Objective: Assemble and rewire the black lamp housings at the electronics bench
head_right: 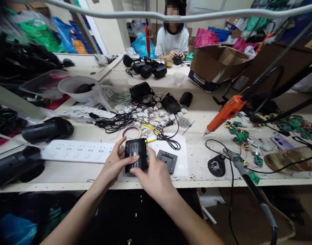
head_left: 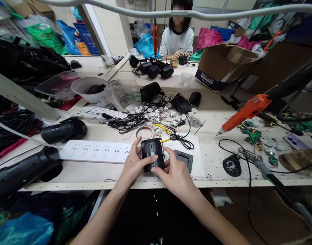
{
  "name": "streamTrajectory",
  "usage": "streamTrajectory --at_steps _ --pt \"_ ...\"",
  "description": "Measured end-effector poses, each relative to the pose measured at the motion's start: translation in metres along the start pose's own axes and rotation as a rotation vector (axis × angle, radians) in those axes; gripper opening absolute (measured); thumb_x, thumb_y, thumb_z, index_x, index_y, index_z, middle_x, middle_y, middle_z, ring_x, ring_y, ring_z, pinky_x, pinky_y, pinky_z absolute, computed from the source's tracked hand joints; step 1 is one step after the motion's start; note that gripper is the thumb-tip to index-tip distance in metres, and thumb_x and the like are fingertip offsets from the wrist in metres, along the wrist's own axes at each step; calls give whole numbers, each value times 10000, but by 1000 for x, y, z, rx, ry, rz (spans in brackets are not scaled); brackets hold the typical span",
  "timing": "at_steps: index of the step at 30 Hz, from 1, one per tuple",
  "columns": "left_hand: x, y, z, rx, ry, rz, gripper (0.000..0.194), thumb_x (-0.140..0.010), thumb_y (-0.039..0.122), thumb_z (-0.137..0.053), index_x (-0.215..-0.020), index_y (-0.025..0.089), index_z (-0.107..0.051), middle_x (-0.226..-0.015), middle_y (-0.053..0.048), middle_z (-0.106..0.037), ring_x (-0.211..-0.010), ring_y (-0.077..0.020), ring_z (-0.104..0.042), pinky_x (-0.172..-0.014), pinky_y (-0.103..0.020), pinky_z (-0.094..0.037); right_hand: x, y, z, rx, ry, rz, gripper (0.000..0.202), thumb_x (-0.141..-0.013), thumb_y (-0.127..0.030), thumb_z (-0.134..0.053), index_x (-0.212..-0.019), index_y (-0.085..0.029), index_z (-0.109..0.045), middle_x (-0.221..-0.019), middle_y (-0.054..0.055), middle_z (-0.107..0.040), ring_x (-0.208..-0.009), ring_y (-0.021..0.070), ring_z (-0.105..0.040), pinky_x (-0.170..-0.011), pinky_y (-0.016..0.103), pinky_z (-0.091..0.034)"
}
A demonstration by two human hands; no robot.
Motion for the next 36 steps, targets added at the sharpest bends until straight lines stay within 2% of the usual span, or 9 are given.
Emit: streamTrajectory --at_steps 7,12,15,18,23,28,31,34,36 --pt "-3 3 2 -29 40 38 1110 -490 334 -894 -1447 194 -349 -1182 -130 -643 -1055 -292 -658 -997 -439 -473 -5 -2 -4 -5 -23 -22 634 -814 -340 -748 -1340 -156 -447 -728 3 -664 -671 233 -666 -677 325 -485" --pt "4 8 0 63 -77 44 1118 -494 279 -887 -1465 225 -336 -1170 -114 -679 -1105 -307 -645 -989 -412 -476 -3 4 3 -177 -36 -66 616 -771 -316 -785 -1300 -198 -491 -746 -17 -657 -689 199 -658 -680 305 -495" --pt "13 9 -3 154 -163 27 1084 -520 247 -863 -1472 278 -345 -1259 -111 -657 -1147 -324 -628 -932 -379 -512 -5 11 13 -289 22 -101 547 -808 -329 -743 -1283 -186 -514 -897 34 -680 -751 179 -667 -708 304 -516" --pt "17 1 -3 244 -217 41 1058 -522 252 -847 -1466 309 -373 -1319 -99 -636 -1211 -354 -590 -949 -394 -518 -10 12 14 -376 27 -108 637 -772 -341 -771 -1330 -196 -501 -1075 79 -670 -844 187 -677 -724 311 -538" --pt "17 -25 4 273 -228 178 842 -510 290 -828 -1310 214 -578 -1252 -96 -683 -1245 -372 -557 -1008 -398 -496 -14 2 6 -494 2 -73 569 -717 -310 -794 -1231 -232 -564 -950 20 -679 -719 152 -666 -643 273 -544" --pt "30 -16 4 267 -220 151 775 -480 231 -799 -1237 210 -635 -1260 -81 -679 -1250 -371 -552 -1041 -405 -474 -10 -13 11 -587 -30 1 495 -776 -360 -734 -1209 -231 -531 -934 18 -655 -709 149 -656 -635 277 -550" --pt "40 -6 3 215 -192 89 845 -438 179 -792 -1262 222 -611 -1271 -68 -671 -1281 -361 -525 -1061 -394 -457 -6 -23 20 -479 -3 53 474 -783 -397 -734 -1186 -221 -556 -986 41 -655 -822 195 -660 -702 324 -552" --pt "47 -3 0 174 -209 103 844 -428 167 -791 -1251 220 -611 -1229 -56 -688 -1251 -352 -548 -1047 -385 -465 0 -35 31 -285 101 134 399 -720 -295 -797 -1069 -205 -626 -1045 55 -621 -979 231 -620 -850 369 -522" --pt "49 -1 -1 136 -231 116 813 -431 173 -787 -1227 209 -629 -1199 -53 -698 -1213 -357 -570 -1018 -388 -482 7 -39 33 -210 149 169 337 -703 -238 -804 -992 -189 -638 -988 47 -589 -942 222 -610 -850 368 -518"
Point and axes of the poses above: each hand's wrist, its own x-axis away from the middle knuckle, its own z-axis out of the back of the hand, y = z × x, the point moved 9 cm from there along -x, towards the middle knuckle
